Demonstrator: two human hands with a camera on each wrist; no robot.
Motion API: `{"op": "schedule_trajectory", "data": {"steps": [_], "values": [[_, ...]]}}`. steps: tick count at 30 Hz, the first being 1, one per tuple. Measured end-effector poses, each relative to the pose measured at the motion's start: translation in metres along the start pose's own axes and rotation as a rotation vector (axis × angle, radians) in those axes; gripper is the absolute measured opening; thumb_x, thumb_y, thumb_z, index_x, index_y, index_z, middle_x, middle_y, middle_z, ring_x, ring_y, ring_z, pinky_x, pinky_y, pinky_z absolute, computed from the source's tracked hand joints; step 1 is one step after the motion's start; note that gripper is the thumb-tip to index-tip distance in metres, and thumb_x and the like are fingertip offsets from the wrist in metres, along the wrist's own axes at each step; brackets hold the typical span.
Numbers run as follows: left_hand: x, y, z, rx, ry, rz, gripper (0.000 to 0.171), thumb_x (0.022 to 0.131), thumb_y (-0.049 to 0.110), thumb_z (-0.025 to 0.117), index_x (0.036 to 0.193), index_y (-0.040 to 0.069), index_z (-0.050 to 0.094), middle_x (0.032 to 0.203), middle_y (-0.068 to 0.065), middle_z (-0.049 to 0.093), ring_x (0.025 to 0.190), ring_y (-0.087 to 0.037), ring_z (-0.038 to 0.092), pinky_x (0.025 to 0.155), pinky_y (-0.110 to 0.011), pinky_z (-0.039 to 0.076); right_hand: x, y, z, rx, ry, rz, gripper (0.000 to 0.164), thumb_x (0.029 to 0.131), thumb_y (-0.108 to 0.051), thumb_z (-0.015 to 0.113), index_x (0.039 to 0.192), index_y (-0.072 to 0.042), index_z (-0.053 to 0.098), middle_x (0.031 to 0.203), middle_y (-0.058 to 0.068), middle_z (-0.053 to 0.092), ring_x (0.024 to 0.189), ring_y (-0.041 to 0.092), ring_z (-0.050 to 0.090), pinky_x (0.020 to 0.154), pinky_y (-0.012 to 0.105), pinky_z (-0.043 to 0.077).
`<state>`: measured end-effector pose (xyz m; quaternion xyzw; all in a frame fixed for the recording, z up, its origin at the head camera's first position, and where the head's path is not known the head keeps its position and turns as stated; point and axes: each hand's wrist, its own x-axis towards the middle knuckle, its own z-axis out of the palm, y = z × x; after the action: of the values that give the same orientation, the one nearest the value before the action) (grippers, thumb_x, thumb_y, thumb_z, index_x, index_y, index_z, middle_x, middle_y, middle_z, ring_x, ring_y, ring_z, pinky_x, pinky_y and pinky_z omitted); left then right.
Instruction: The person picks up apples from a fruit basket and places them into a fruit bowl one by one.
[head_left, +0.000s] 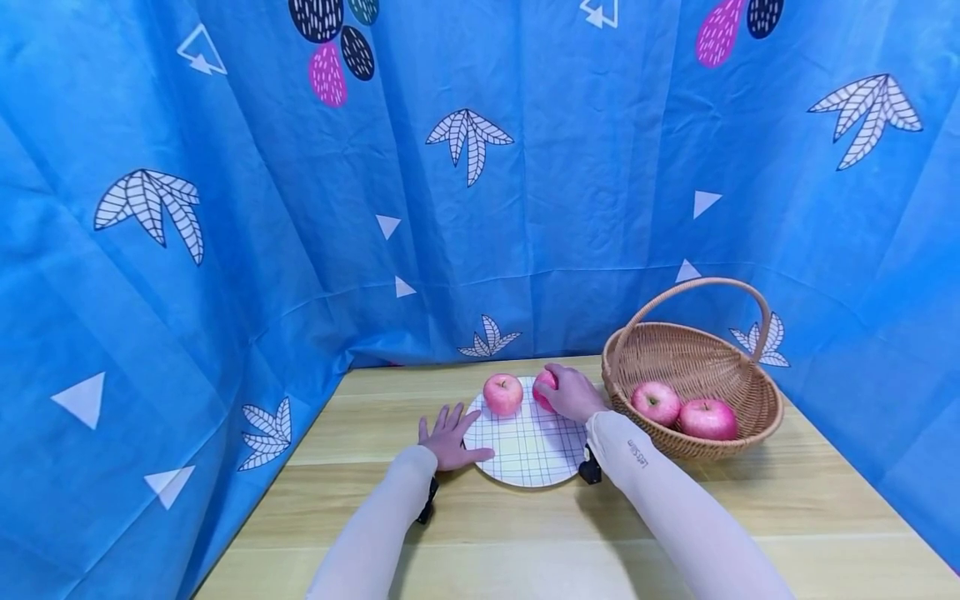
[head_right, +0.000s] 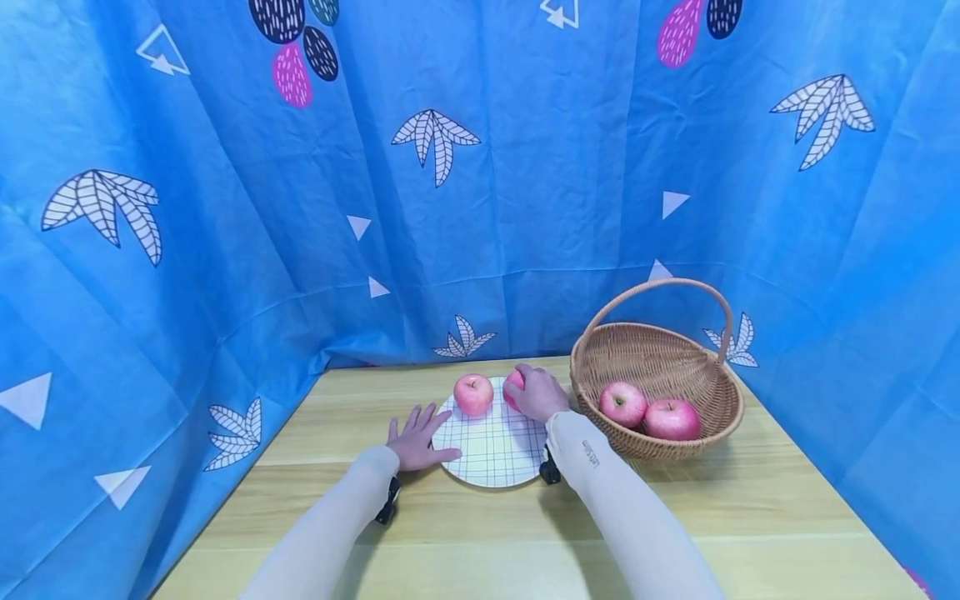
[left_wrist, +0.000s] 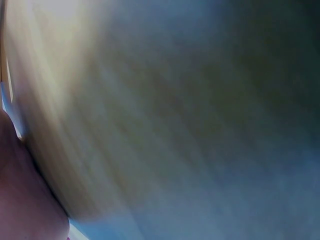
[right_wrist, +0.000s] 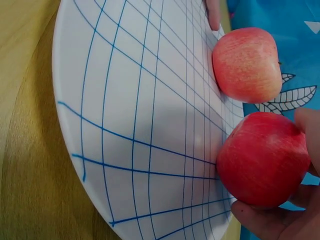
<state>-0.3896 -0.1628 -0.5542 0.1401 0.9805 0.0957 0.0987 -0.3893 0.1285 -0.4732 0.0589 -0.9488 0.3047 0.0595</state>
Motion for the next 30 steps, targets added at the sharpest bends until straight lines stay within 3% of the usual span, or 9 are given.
{"op": "schedule_trajectory", "data": {"steps": [13,20,30], "values": [[-0.006,0.003,-0.004,-0.012,0.01,0.013,0.108,0.069,0.1,0.037,0.16,0.046,0.015,0.172,0.001,0.003,0.158,-0.031,-0.004,0.118,-0.069,-0.008,0.001,0.003,0.004,0.107,0.005,0.066,0.087,0.085,-0.046,0.077,0.151,-0.003,0.041,0.137,0.027,0.059,0.125,0.039,0.058,0.105,0.052,0.047],[-0.008,0.004,-0.005,-0.023,0.006,0.011,0.109,0.068,0.1,0.038,0.16,0.046,0.015,0.172,0.001,0.003,0.158,-0.031,-0.005,0.118,-0.069,-0.008,-0.003,0.005,0.008,0.12,-0.008,0.027,0.094,0.077,-0.038,0.085,0.149,0.002,0.04,0.132,0.028,0.061,0.12,0.042,0.061,0.103,0.053,0.049],[-0.006,0.003,-0.005,-0.016,0.01,0.014,0.108,0.07,0.099,0.038,0.16,0.044,0.016,0.172,0.0,0.003,0.157,-0.032,-0.005,0.118,-0.07,-0.007,0.001,0.008,0.012,0.149,0.004,-0.007,0.098,0.075,-0.028,0.088,0.15,0.005,0.036,0.138,0.028,0.057,0.128,0.043,0.055,0.109,0.053,0.044]]}}
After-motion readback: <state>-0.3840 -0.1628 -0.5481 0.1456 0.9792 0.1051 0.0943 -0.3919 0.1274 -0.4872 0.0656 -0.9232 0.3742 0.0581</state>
